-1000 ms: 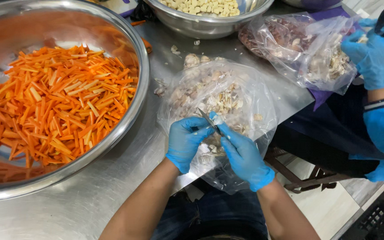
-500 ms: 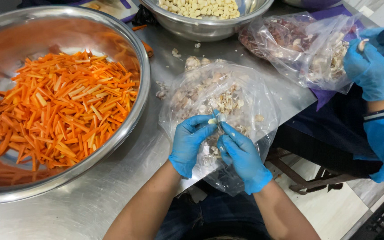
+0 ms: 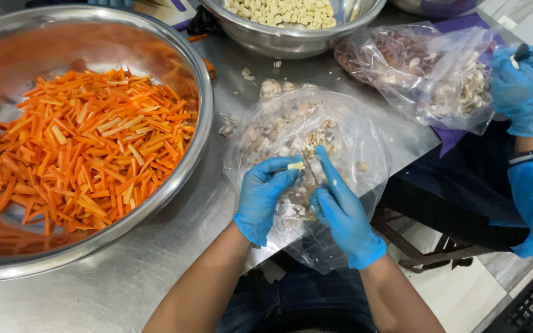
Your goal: The person peels garlic cloves with a small paring knife at a stainless steel prep table, trimming the root end and placing peeled cloves into a bowl while discarding skins onto a plastic bag. Coworkers beside them peel garlic and shallots, and large bowls of cut carrots sit nearby.
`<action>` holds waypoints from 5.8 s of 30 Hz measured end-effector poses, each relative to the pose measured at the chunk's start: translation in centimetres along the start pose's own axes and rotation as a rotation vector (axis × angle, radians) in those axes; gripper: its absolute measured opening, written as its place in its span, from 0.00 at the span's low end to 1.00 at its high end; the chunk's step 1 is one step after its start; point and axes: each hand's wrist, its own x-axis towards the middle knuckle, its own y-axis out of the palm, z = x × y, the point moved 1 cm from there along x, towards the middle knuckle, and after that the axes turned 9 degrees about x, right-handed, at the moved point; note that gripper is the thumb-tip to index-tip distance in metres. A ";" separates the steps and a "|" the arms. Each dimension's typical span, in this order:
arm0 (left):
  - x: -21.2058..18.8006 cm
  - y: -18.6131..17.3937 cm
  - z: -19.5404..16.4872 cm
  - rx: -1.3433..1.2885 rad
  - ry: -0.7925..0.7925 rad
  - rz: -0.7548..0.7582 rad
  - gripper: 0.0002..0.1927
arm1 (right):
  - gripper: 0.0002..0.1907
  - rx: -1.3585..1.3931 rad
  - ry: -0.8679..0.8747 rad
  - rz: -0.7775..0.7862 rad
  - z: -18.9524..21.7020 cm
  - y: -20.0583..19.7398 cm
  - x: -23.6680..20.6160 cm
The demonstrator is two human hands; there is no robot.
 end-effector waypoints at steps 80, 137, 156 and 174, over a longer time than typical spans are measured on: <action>-0.2 -0.4 0.5 0.132 0.037 0.062 0.10 | 0.28 -0.246 -0.259 0.030 -1.9 -0.4 -1.3; 1.1 -1.7 2.9 -0.063 -0.038 0.172 0.12 | 0.27 0.189 0.062 -0.119 -4.9 -2.0 0.1; -6.9 8.1 -14.1 0.869 1.229 -0.212 0.15 | 0.21 0.076 -0.022 -0.225 -5.0 -8.5 2.8; 7.1 10.3 -6.4 1.371 0.679 0.461 0.07 | 0.14 0.134 0.056 -0.261 -3.9 -10.3 3.6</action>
